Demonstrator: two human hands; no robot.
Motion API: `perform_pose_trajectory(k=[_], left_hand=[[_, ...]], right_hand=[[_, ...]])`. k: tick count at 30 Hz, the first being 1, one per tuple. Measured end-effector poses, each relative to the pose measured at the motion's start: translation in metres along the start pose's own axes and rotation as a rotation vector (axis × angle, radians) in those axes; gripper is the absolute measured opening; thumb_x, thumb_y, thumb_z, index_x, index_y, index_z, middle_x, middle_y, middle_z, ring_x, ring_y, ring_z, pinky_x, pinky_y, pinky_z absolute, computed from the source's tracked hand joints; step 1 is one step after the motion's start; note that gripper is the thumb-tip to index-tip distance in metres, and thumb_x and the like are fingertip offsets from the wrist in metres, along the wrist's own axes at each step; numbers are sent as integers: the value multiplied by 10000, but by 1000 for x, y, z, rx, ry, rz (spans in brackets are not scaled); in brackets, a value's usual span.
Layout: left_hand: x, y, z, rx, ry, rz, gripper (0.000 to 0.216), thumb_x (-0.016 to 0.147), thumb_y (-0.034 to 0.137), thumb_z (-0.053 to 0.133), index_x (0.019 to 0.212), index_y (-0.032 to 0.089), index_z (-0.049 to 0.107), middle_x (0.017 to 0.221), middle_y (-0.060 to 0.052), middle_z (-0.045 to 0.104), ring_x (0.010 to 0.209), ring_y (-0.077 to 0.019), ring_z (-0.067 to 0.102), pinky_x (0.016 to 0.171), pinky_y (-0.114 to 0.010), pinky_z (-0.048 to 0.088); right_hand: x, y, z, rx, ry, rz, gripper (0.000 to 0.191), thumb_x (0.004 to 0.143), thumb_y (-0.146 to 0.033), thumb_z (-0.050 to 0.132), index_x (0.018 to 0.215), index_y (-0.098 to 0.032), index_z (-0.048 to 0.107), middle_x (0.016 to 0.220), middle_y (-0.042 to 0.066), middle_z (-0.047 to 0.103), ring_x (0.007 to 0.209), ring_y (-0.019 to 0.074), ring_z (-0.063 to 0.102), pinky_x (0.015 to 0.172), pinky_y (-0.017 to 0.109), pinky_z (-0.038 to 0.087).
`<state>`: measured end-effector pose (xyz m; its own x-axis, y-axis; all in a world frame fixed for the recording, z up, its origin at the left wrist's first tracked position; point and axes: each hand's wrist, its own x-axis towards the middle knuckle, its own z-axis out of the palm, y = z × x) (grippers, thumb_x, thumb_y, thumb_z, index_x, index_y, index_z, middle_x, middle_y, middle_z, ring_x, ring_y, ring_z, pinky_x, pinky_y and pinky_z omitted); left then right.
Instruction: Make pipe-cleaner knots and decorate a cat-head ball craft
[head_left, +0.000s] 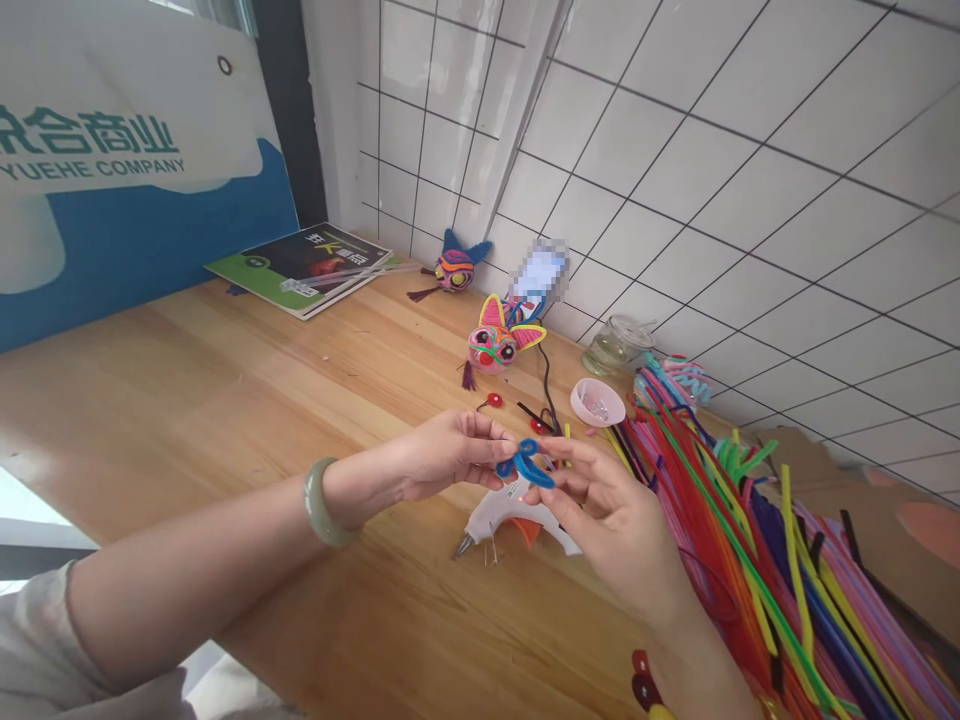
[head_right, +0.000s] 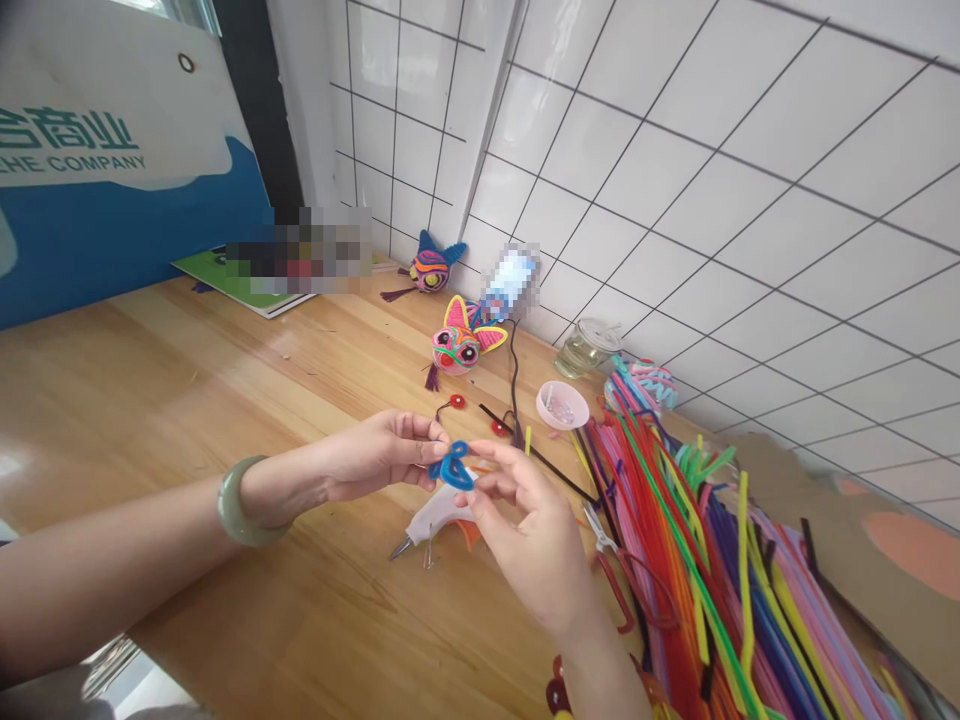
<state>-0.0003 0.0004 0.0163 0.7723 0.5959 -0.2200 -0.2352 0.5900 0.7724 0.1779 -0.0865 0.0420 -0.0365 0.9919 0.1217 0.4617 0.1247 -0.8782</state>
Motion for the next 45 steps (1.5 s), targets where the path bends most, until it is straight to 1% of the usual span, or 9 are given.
perform_pose_trajectory(k=[2,5,8,12,19,24,30,37,45], left_hand=[[0,-1,0,33,17,18,281,659,322,788,769,113,636,725,-15,647,658,-96,592,678,-260,464],[1,-3,3,71,65,70,302,663,348,779,775,117,619,708,-9,637,637,-96,588,656,-258,465],[2,-5,6,78,120,116,323,658,367,780,754,115,600,681,2,632,604,-81,577,649,-245,462],[3,-7,8,100,148,171,321,652,361,786,730,109,603,636,8,630,575,-71,566,617,-223,452],[-1,-3,7,56,21,164,278,684,323,776,763,99,632,691,-23,667,609,-90,607,651,-239,477],[-2,-3,6,66,-58,144,252,702,311,765,780,101,649,683,-18,660,601,-86,605,648,-230,479],[-2,-5,4,95,-92,156,226,724,305,748,783,109,654,678,-17,659,606,-85,595,656,-226,484],[-5,-3,7,20,-157,77,208,689,274,778,766,117,665,661,-9,665,566,-77,599,610,-204,492],[-11,0,5,-12,-317,-7,179,694,254,773,753,114,677,698,-17,666,590,-76,591,589,-193,469]], right_hand=[[-1,0,2,-106,41,-62,264,834,-191,577,1090,-235,623,935,42,726,820,183,708,756,327,597],[-1,2,8,-286,116,-293,227,848,-159,543,992,-222,707,1043,70,715,940,205,693,812,319,589],[-1,7,16,-352,138,-386,265,864,-147,516,1027,-217,714,1085,93,701,933,211,698,783,312,602],[-1,10,23,-325,159,-336,235,846,-161,541,994,-222,712,1087,94,697,940,226,695,821,345,587],[3,8,19,85,89,-20,137,841,-230,566,963,-245,505,983,54,716,859,178,708,722,289,594],[1,9,13,-50,119,-40,215,820,-279,619,1024,-242,564,905,39,711,818,174,695,707,286,581],[3,0,5,-174,-10,-166,175,890,-292,536,982,-233,673,1025,59,687,957,195,650,823,326,543],[3,-4,-3,-201,-54,-295,125,904,-255,525,901,-229,647,905,48,658,885,185,630,769,312,522],[2,-4,-12,-129,-141,-223,109,873,-241,558,783,-226,617,900,30,599,856,158,605,744,257,504]])
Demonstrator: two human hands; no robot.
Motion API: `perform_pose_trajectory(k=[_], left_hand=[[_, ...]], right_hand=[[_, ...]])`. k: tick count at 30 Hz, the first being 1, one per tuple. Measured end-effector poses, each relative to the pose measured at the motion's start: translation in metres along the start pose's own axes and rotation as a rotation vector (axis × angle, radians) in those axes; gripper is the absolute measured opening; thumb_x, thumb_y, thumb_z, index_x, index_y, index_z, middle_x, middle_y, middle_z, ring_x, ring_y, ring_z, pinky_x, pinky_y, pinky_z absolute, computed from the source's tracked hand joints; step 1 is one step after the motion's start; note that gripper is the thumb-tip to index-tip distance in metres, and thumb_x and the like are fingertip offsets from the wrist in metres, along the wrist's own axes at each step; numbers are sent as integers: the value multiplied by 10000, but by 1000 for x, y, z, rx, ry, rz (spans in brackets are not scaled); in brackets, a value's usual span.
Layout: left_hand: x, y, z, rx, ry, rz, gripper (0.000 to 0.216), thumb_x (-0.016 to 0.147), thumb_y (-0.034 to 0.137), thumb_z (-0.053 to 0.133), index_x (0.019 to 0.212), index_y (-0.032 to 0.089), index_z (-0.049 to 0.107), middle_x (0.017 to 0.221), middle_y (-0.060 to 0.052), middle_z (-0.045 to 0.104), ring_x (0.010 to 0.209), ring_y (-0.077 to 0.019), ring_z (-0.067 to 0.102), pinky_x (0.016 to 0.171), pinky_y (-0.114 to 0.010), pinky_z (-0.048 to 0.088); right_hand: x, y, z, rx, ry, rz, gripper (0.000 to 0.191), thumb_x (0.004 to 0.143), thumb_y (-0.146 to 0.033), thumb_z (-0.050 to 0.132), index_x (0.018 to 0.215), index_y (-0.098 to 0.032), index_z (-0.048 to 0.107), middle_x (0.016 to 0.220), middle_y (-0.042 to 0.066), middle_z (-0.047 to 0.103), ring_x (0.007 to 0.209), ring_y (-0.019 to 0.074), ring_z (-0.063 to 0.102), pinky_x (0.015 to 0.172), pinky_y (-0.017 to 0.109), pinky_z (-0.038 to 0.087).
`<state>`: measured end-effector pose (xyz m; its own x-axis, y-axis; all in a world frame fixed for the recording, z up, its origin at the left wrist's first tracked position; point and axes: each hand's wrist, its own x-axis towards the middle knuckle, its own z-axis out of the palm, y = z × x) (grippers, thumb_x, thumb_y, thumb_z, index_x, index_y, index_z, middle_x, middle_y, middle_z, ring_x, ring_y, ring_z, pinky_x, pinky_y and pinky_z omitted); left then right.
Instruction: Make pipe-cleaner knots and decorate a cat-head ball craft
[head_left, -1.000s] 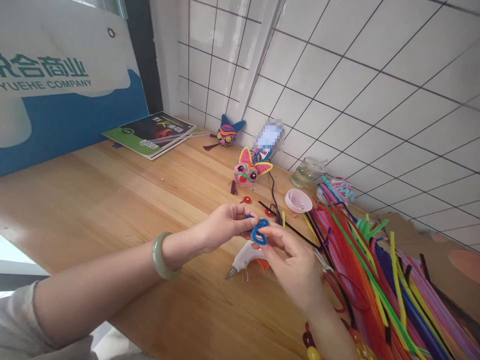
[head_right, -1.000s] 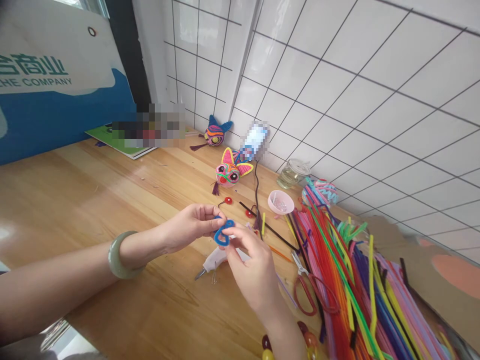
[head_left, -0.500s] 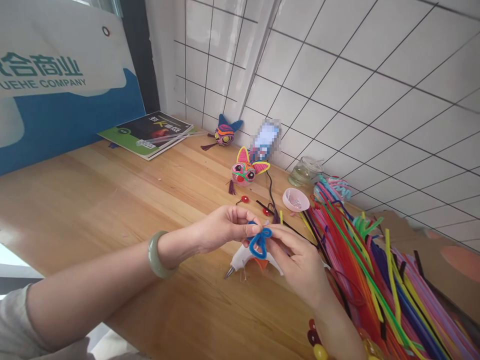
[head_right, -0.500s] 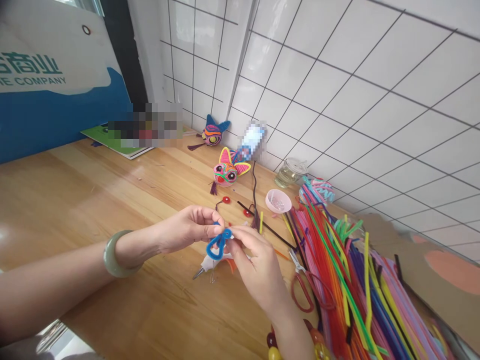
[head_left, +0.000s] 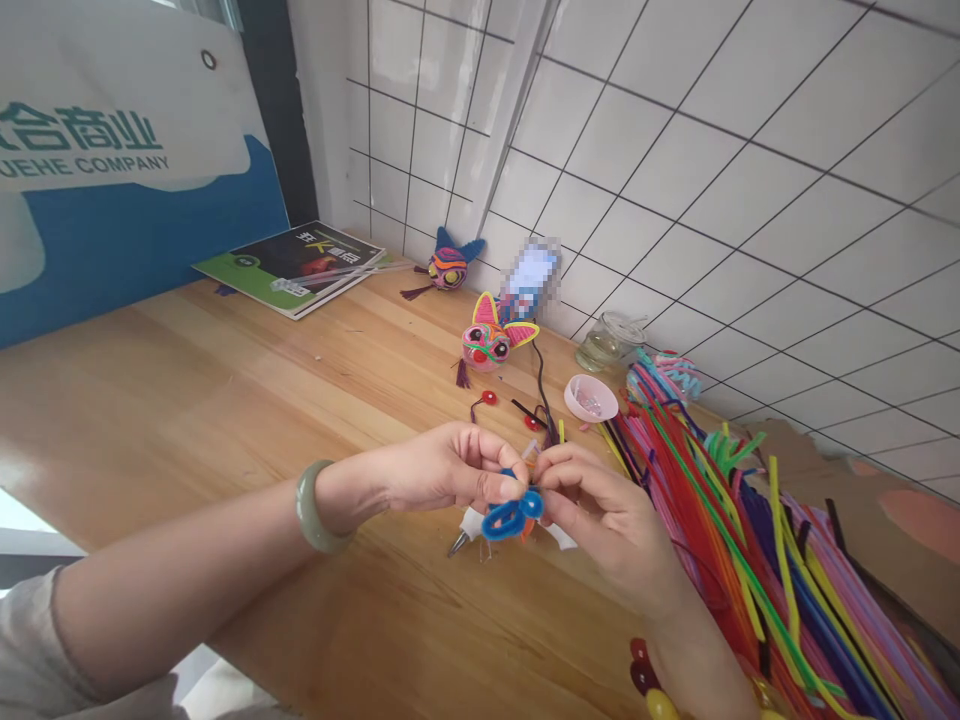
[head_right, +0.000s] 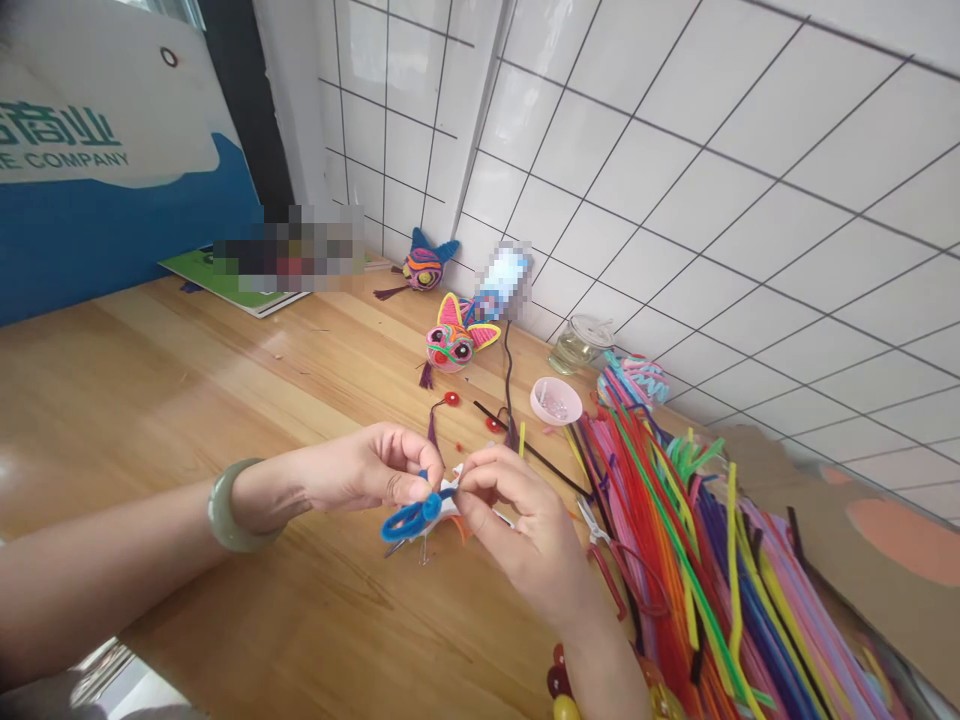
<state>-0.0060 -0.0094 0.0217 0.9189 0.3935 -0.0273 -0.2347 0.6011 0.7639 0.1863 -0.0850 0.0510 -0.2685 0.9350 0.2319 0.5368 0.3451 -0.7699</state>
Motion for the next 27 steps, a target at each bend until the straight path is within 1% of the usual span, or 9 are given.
perform_pose_trajectory(k=[5,8,14,17,19,21,22,24,27], left_hand=[[-1,1,1,41,-78,-5,181,725,284,748,745,118,679,714,-25,671,572,-69,576,603,-200,470],[-1,1,1,64,-66,-4,185,728,290,744,747,118,679,711,-26,668,574,-76,580,610,-208,474],[0,0,0,80,-44,-8,178,738,289,736,763,122,679,697,-22,669,579,-78,593,613,-203,475],[0,0,0,110,-36,-28,201,722,310,747,771,127,680,706,-21,673,563,-82,595,607,-216,481],[1,0,0,148,-11,-27,212,720,319,747,776,126,680,710,-25,675,575,-89,602,617,-222,485],[2,0,-1,191,23,-5,211,731,320,738,780,124,676,713,-29,677,596,-93,608,626,-219,484],[2,-1,-1,209,41,10,211,735,321,734,781,124,673,715,-30,678,604,-94,609,628,-217,484],[4,-1,-2,236,68,37,217,735,324,733,787,123,669,718,-30,677,616,-95,610,630,-214,484],[5,-1,-3,248,61,56,217,750,323,718,818,123,671,719,-31,678,622,-95,611,635,-215,487]], right_hand=[[0,5,-6,-170,160,76,135,864,-253,543,758,-210,614,897,48,604,843,178,600,672,263,496],[0,10,-11,-292,258,64,127,853,-251,551,748,-210,608,898,53,614,848,189,602,654,270,495],[0,14,-15,-364,321,71,133,853,-263,553,735,-214,594,861,52,610,765,175,598,607,272,494],[0,15,-15,-413,276,54,118,858,-274,544,785,-217,617,921,64,627,799,183,608,659,296,517],[-2,12,-15,-404,228,49,132,871,-275,525,926,-224,634,1100,81,620,995,218,603,836,363,517],[-4,6,-15,-340,161,51,244,890,-263,498,1113,-247,597,1285,72,556,1201,234,516,1004,424,437],[-5,3,-15,-297,111,51,286,896,-260,493,1171,-262,573,1326,61,537,1250,228,480,1043,433,406],[-7,-4,-12,-237,10,42,296,892,-274,520,1183,-279,571,1317,47,557,1265,222,474,1058,436,400],[-6,-9,-7,-247,-17,11,185,875,-292,565,1045,-273,634,1243,49,612,1223,233,515,1031,455,430]])
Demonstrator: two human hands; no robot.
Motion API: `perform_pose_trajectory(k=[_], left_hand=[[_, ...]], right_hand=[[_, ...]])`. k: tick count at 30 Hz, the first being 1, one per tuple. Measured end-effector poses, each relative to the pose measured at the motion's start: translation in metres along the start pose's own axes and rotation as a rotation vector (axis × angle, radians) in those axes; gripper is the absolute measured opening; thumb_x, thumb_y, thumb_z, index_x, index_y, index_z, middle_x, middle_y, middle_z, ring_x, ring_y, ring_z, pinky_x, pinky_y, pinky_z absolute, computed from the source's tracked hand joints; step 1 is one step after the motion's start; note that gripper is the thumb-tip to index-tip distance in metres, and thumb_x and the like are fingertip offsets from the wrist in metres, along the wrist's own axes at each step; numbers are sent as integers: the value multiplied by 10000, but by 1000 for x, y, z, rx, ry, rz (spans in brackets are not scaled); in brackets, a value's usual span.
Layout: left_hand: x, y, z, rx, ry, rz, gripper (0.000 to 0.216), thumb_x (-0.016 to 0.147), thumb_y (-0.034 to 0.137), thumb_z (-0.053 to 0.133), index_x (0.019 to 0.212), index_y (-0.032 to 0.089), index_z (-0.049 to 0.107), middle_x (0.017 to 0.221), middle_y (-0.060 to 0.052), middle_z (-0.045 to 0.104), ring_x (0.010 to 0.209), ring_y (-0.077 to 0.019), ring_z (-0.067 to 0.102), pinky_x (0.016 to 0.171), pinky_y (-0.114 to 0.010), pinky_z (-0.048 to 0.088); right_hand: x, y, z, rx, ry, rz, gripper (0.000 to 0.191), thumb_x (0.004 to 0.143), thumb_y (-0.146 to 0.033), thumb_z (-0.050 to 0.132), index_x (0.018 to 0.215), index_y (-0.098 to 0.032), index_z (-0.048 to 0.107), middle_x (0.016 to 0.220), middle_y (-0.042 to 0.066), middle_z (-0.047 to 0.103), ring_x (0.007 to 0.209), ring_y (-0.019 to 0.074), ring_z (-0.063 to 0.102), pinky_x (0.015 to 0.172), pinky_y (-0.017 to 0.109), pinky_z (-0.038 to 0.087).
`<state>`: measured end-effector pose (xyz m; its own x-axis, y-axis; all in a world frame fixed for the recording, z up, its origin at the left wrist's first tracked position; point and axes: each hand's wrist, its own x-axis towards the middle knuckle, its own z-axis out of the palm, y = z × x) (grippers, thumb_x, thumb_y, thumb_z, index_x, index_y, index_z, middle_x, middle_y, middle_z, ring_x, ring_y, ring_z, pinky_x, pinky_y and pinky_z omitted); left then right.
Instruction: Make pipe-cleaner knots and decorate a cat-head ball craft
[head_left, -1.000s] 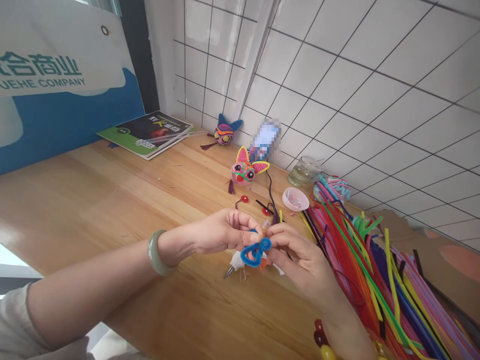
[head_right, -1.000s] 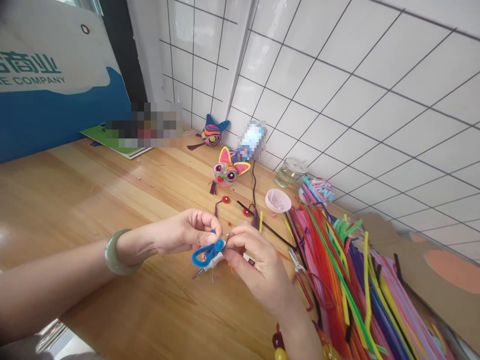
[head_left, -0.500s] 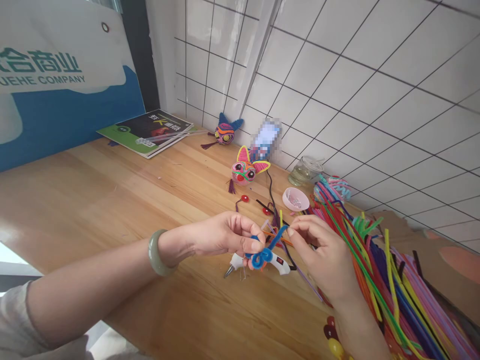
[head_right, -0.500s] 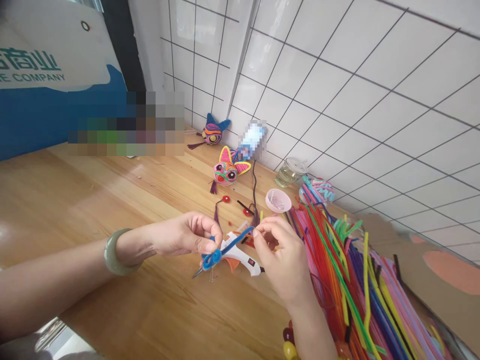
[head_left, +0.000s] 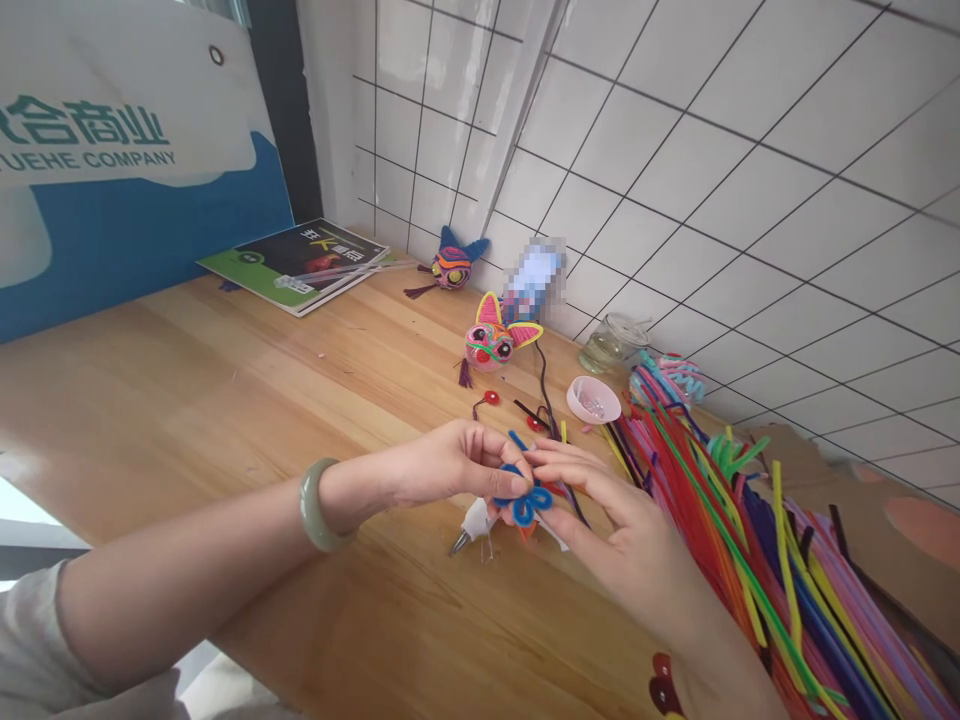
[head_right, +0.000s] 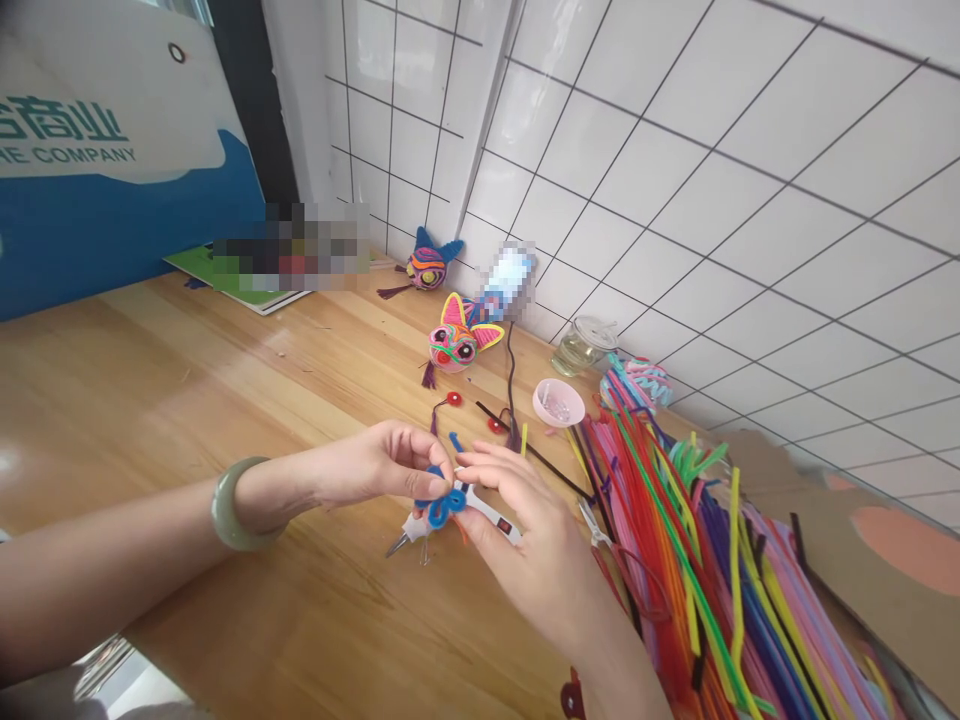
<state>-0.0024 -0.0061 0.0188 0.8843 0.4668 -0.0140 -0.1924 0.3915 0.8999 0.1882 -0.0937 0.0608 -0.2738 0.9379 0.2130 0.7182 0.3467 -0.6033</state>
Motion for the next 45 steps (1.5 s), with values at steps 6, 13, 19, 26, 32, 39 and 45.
perform_pose_trajectory(k=[6,13,19,26,32,39,45], left_hand=[[-1,2,2,-47,37,-20,263,754,357,711,856,116,686,739,-44,683,615,-101,611,643,-233,492],[-2,2,0,-49,39,-40,256,754,365,710,822,118,698,730,-45,690,622,-98,608,655,-228,490],[-1,0,-1,-29,-41,-66,217,733,336,734,801,133,696,649,-8,675,559,-80,598,601,-204,479],[-1,-3,-3,-30,-108,-127,242,697,354,761,785,137,701,653,1,682,549,-68,602,594,-185,484],[1,-4,-6,-59,-95,-122,247,699,316,766,825,127,669,698,1,686,553,-66,613,596,-191,498],[3,-1,-8,-71,-106,-136,399,606,278,828,850,138,545,679,18,667,578,-87,638,564,-198,515],[3,-5,-11,-45,-147,-139,434,599,273,831,843,156,491,658,29,663,548,-88,629,531,-193,503]], right_hand=[[4,4,2,-58,-11,-80,152,894,-248,533,939,-253,679,1045,63,681,1104,235,587,922,408,512],[5,2,2,-24,-100,-118,174,922,-226,490,932,-250,662,926,48,661,923,192,609,919,398,481],[5,-1,1,19,-194,-88,157,908,-225,520,934,-260,671,868,25,619,840,164,593,743,292,497],[3,-2,0,-156,-114,-198,152,922,-206,480,895,-234,627,842,37,590,807,175,564,754,338,486],[2,-10,3,-334,8,-298,153,905,-126,473,913,-209,602,844,36,597,835,181,556,927,451,416],[2,-10,9,-397,12,-381,181,902,-77,427,923,-189,567,839,41,592,817,182,555,868,424,444],[0,-14,14,-477,69,-406,186,914,-79,414,927,-168,577,856,50,607,812,183,548,866,433,411]])
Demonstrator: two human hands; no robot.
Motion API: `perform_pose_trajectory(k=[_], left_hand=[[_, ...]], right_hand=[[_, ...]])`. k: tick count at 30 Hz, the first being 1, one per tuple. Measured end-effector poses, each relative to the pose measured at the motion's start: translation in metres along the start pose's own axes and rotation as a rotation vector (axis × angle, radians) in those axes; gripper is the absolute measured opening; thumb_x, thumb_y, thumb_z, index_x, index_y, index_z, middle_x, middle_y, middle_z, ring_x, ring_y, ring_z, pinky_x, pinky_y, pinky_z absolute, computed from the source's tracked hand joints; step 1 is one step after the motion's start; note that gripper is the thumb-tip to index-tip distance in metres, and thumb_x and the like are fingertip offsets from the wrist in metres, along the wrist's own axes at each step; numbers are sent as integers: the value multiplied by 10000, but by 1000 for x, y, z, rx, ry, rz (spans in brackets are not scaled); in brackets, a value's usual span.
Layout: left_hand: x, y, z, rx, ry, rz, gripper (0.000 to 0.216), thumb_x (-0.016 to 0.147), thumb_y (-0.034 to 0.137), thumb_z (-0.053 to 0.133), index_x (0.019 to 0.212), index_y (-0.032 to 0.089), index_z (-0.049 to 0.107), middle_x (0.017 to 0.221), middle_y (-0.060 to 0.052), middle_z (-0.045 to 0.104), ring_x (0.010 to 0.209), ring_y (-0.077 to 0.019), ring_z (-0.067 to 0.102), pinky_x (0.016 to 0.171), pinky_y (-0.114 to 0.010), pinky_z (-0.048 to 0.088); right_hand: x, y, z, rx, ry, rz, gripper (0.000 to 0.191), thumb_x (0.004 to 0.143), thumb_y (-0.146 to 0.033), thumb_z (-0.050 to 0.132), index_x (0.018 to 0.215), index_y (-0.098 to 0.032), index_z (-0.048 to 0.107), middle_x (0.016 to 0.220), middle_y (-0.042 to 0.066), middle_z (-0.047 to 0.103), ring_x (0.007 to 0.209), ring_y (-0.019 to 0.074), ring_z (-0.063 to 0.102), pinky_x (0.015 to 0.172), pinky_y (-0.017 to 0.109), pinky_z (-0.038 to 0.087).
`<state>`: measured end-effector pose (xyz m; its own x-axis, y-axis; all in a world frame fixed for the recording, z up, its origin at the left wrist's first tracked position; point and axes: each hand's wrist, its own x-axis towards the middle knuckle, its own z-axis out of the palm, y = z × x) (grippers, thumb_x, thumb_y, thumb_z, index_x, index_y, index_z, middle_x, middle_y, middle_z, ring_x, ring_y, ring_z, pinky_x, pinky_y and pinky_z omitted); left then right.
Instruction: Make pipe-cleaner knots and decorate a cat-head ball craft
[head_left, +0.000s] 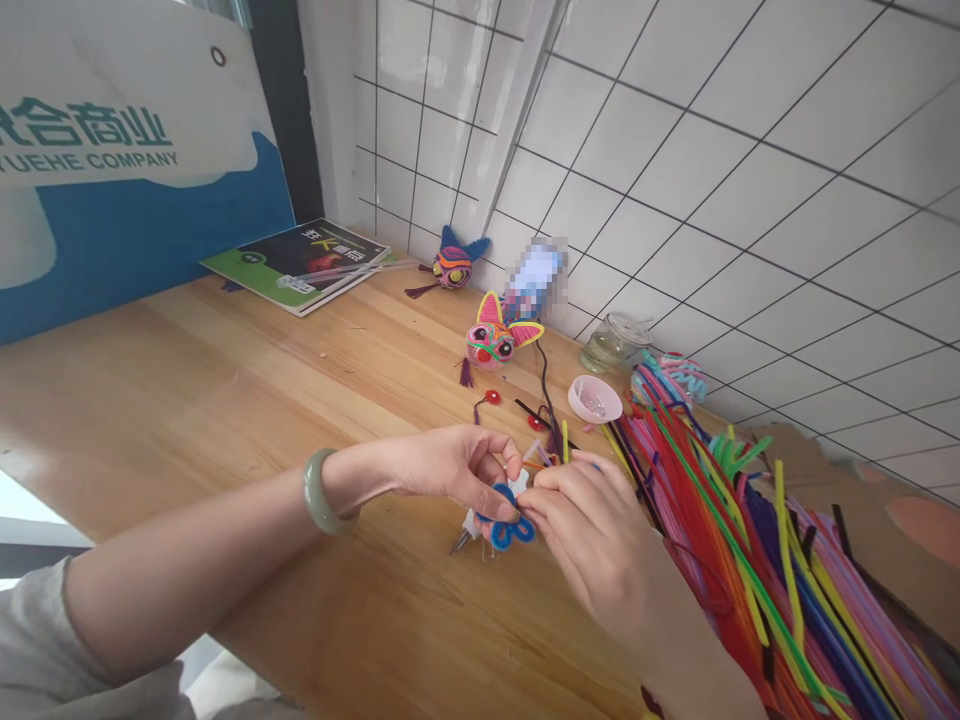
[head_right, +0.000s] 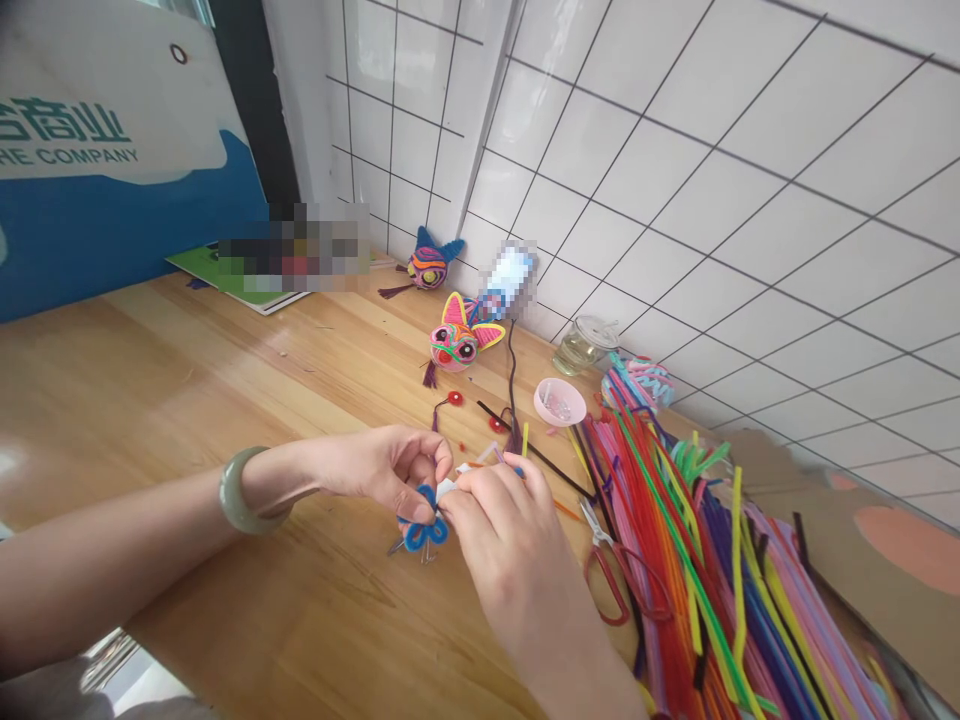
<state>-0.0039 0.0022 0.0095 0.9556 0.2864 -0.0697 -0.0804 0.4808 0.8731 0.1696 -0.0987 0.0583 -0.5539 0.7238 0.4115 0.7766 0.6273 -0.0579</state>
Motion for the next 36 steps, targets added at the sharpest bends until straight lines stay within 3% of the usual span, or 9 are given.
perform_pose_trajectory(k=[7,11,14,20,36], left_hand=[[0,1,2,49,53,19,386,631,195,803,855,159,490,681,41,666,590,-78,639,578,-186,503],[-1,1,5,115,80,57,335,672,143,758,870,163,489,707,33,670,612,-83,641,582,-189,491],[-1,0,6,166,89,77,304,703,124,720,885,168,480,743,18,670,636,-89,641,590,-200,491],[-1,1,8,225,97,83,312,706,114,705,910,172,476,748,17,640,649,-85,614,600,-201,476],[1,-1,12,129,119,129,285,716,89,671,822,169,419,719,35,592,619,-61,561,564,-173,417]], right_hand=[[4,-6,0,-127,44,-49,249,913,-52,379,926,-131,614,895,80,647,873,212,558,932,474,350],[2,3,0,-123,40,-53,190,897,-73,464,973,-133,626,955,88,660,891,225,549,867,454,378],[0,7,-1,-96,28,-34,168,909,-112,476,963,-138,633,888,74,657,847,218,534,800,426,382],[1,6,-2,-100,4,-5,179,913,-111,462,953,-140,634,892,80,643,856,220,518,794,412,370],[1,3,4,-180,107,41,150,915,-148,484,919,-162,634,793,44,678,816,196,544,757,362,331]])
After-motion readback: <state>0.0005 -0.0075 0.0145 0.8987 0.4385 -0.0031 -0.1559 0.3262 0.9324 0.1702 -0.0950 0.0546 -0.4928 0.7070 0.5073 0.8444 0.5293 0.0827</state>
